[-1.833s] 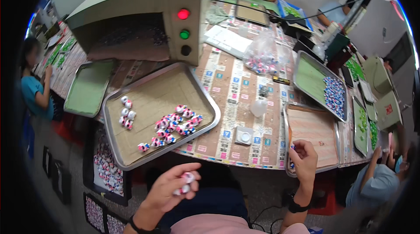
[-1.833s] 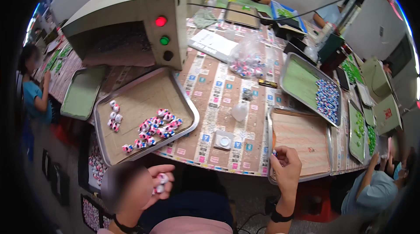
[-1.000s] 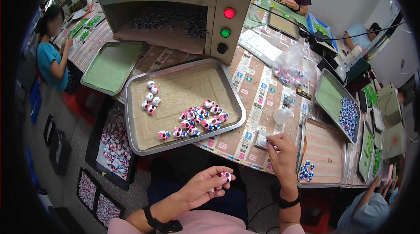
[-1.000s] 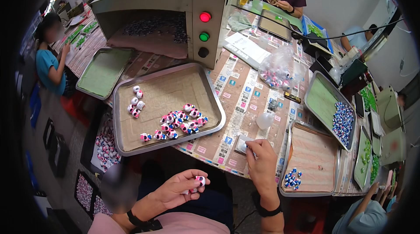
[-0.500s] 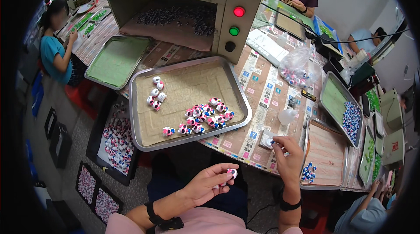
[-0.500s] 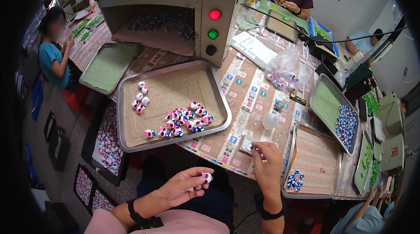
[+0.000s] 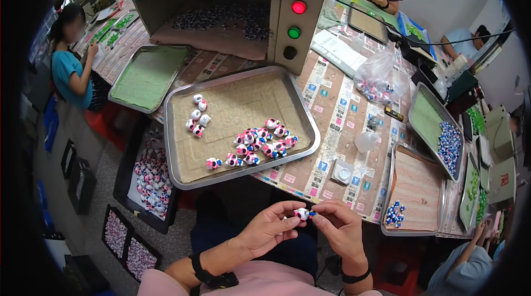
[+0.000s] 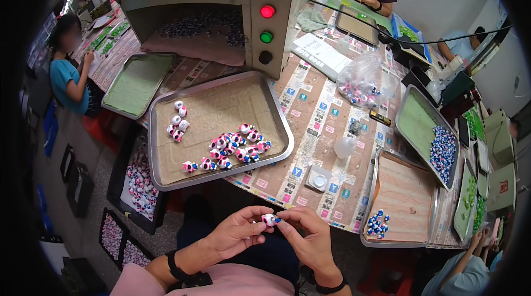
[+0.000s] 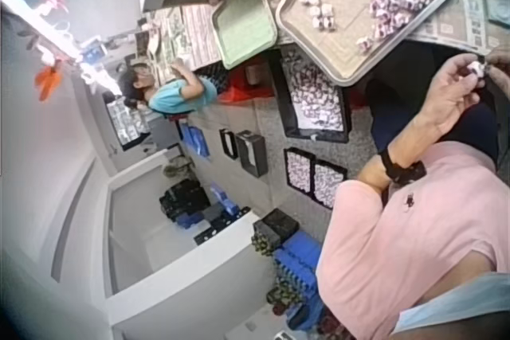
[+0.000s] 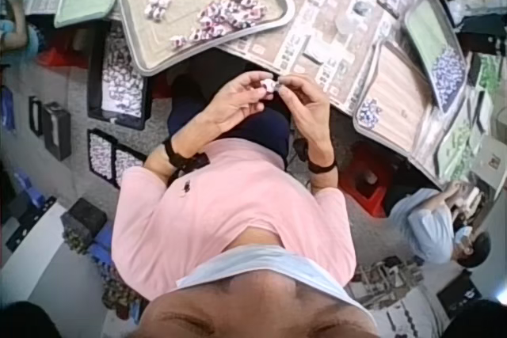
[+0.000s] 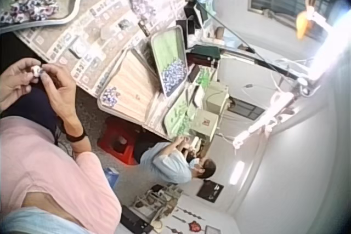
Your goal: The person assembles small, round, white candy pieces by hand, attaching small blue and pink decorative elements to them. They work at a table with trays of components, picking up a base piece, adding the decorations, and placing the finished item onto a tray.
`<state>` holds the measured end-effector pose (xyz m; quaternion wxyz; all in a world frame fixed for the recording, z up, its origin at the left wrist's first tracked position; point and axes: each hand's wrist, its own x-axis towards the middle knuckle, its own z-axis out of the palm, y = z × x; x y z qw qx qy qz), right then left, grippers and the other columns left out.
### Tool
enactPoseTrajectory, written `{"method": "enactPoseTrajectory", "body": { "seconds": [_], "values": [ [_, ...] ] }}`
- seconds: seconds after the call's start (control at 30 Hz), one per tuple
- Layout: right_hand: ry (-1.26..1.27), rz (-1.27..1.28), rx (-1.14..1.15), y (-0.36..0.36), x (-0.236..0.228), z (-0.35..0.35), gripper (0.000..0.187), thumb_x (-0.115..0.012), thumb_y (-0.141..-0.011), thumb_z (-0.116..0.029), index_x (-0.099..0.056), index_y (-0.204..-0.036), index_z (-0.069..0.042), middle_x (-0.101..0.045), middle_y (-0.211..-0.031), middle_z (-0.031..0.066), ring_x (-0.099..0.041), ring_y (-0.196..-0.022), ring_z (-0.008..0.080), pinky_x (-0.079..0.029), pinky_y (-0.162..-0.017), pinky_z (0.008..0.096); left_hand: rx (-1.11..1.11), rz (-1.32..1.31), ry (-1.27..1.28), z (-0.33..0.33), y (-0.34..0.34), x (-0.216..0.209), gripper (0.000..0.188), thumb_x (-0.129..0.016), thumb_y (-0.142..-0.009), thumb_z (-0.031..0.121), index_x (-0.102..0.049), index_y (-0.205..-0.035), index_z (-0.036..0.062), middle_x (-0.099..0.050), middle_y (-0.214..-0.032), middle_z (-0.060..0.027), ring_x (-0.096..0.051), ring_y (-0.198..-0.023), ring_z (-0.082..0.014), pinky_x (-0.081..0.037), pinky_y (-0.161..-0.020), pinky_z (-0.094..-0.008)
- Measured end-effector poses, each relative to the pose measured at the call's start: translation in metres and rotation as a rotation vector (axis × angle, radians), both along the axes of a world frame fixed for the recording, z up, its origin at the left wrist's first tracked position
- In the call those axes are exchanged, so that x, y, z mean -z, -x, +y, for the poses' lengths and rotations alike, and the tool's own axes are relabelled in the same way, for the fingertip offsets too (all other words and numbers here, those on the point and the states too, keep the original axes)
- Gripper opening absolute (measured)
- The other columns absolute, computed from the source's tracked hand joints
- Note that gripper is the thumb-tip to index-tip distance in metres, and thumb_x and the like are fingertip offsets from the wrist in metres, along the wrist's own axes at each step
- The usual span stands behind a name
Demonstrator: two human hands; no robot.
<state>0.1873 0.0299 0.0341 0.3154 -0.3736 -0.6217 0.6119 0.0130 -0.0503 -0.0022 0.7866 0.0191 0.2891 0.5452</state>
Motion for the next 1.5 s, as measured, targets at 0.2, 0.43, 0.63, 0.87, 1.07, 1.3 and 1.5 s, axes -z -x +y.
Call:
{"method": "enactPoseTrajectory", "body": {
  "seconds": [0.2, 0.43, 0.63, 0.87, 1.07, 1.3, 1.5],
  "values": [
    [-0.01, -0.036, -0.022, 0.001, 0.004, -0.001, 0.018, -0.07, -0.083, -0.003, -0.069, -0.101, 0.0, -0.063, -0.096, 0.0088, -0.064, -0.086, 0.0145, -0.052, -0.075, 0.025, 0.0, 0.086, -0.009, -0.002, -0.001, -0.003, 0.035, -0.062, -0.09, 0.002, -0.054, -0.124, 0.0024, -0.062, -0.105, -0.0074, -0.062, -0.093, -0.0134, -0.054, -0.069, -0.0227],
    [-0.05, -0.022, -0.052, 0.003, 0.001, -0.002, 0.018, -0.072, -0.081, -0.004, -0.071, -0.099, -0.001, -0.067, -0.09, 0.0092, -0.065, -0.082, 0.0147, -0.052, -0.071, 0.0243, 0.0, 0.251, -0.07, -0.003, 0.003, -0.006, 0.032, -0.063, -0.089, 0.003, -0.057, -0.12, -0.0017, -0.063, -0.096, -0.0078, -0.062, -0.079, -0.0106, -0.05, -0.056, -0.0193],
    [-0.126, -0.063, -0.122, -0.005, -0.015, 0.002, 0.03, -0.074, -0.076, -0.002, -0.069, -0.106, -0.001, -0.069, -0.1, 0.0108, -0.066, -0.082, 0.0152, -0.052, -0.073, 0.0249, 0.049, 0.375, -0.101, -0.002, 0.02, -0.025, 0.034, -0.067, -0.089, 0.009, -0.06, -0.121, 0.0031, -0.065, -0.091, -0.0012, -0.053, -0.068, -0.0031, -0.039, -0.05, -0.0142],
    [-0.335, -0.216, 0.064, -0.036, -0.008, 0.006, 0.024, -0.071, -0.078, 0.0, -0.069, -0.102, -0.001, -0.069, -0.096, 0.0113, -0.065, -0.083, 0.017, -0.049, -0.075, 0.025, -0.334, 1.755, -0.246, 0.006, 0.097, -0.045, 0.025, -0.069, -0.083, 0.008, -0.065, -0.107, 0.0011, -0.067, -0.093, -0.0093, -0.062, -0.075, -0.0174, -0.049, -0.068, -0.0281],
    [-0.246, -0.238, 0.385, -0.079, -0.003, 0.011, 0.02, -0.066, -0.085, -0.001, -0.065, -0.104, 0.005, -0.065, -0.097, 0.0101, -0.062, -0.086, 0.014, -0.049, -0.074, 0.0236, -0.344, 2.205, -0.168, 0.027, 0.135, -0.027, 0.018, -0.07, -0.076, 0.007, -0.066, -0.093, 0.0006, -0.06, -0.092, -0.0149, -0.06, -0.083, -0.0323, -0.048, -0.073, -0.0379],
    [-0.369, -0.507, 0.669, -0.139, -0.005, 0.03, 0.021, -0.062, -0.086, -0.001, -0.065, -0.107, 0.003, -0.064, -0.095, 0.0082, -0.059, -0.08, 0.0114, -0.047, -0.068, 0.0233, -0.32, 2.054, -0.219, 0.02, 0.144, -0.02, 0.025, -0.063, -0.077, -0.001, -0.065, -0.102, -0.0014, -0.056, -0.088, -0.0119, -0.058, -0.08, -0.0232, -0.047, -0.071, -0.0312],
    [-0.473, -0.77, 0.709, -0.174, 0.008, 0.037, 0.025, -0.064, -0.079, -0.001, -0.067, -0.104, 0.0, -0.066, -0.095, 0.0137, -0.063, -0.088, 0.0253, -0.05, -0.075, 0.0338, -0.458, 1.844, -0.19, 0.016, 0.123, -0.03, 0.024, -0.053, -0.073, -0.009, -0.054, -0.095, 0.0005, -0.05, -0.089, -0.0056, -0.05, -0.081, -0.0151, -0.04, -0.075, -0.0252]
  ]
}}
